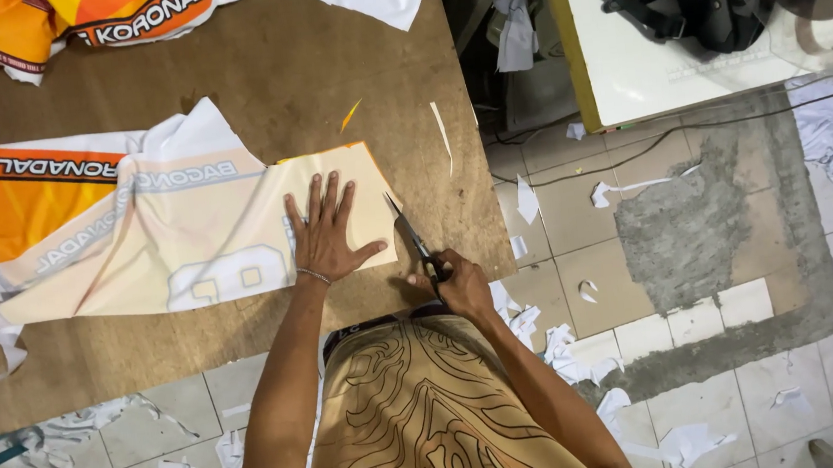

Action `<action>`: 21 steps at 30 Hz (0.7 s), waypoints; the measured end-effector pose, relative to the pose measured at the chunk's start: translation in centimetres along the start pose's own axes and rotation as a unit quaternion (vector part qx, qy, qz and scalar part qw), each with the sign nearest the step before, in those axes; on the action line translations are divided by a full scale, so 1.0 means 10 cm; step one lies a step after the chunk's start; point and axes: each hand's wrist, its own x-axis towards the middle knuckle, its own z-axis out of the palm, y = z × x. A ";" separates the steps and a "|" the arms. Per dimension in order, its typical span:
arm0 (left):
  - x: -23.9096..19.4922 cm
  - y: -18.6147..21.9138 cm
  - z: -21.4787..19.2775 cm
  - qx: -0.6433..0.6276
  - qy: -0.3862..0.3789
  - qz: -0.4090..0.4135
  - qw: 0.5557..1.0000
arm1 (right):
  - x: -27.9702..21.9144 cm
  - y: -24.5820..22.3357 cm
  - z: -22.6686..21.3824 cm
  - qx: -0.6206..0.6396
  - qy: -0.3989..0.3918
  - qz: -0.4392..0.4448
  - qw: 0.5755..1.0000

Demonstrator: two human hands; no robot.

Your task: Cutting out printed jersey patterns from fabric sheets using scissors on a workbench.

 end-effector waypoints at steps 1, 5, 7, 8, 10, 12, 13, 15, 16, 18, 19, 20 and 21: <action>0.00 0.00 -0.01 -0.003 -0.002 0.001 1.000 | 0.00 0.01 0.01 -0.007 0.004 -0.014 1.000; 0.00 0.00 -0.01 0.000 0.002 0.003 1.000 | -0.04 0.00 0.00 -0.013 0.013 -0.018 1.000; 0.00 0.01 -0.02 0.005 -0.001 0.000 1.000 | -0.02 0.03 -0.01 -0.009 0.007 -0.024 1.000; 0.00 0.01 -0.02 0.006 -0.001 0.001 1.000 | -0.06 -0.06 -0.05 -0.008 0.008 -0.024 1.000; 0.00 0.01 -0.02 -0.007 0.003 0.002 1.000 | -0.14 -0.23 -0.14 0.003 -0.015 -0.010 1.000; 0.00 0.01 -0.01 -0.005 0.005 0.004 1.000 | -0.08 -0.19 -0.15 -0.003 -0.032 0.006 0.999; 0.01 0.00 0.00 -0.003 0.008 0.006 1.000 | -0.04 -0.17 -0.16 -0.009 -0.050 0.022 0.998; 0.02 0.00 -0.01 -0.013 0.010 0.006 1.000 | 0.10 -0.09 -0.04 -0.004 -0.063 0.037 0.997; 0.01 0.00 -0.01 -0.022 0.010 0.006 1.000 | 0.16 -0.05 0.03 0.001 -0.077 0.054 0.996; 0.00 0.01 -0.01 -0.024 0.010 0.006 1.000 | 0.17 -0.14 0.01 -0.014 -0.057 0.060 0.996; 0.01 0.01 -0.02 -0.026 0.013 0.003 1.000 | 0.19 -0.20 0.00 -0.031 -0.038 0.062 0.997; 0.01 0.01 -0.01 -0.025 0.012 0.005 1.000 | 0.18 -0.30 -0.03 -0.030 -0.037 0.063 0.997; 0.01 0.00 0.00 -0.031 0.022 0.007 0.999 | 0.17 -0.40 -0.06 -0.032 -0.025 0.057 0.998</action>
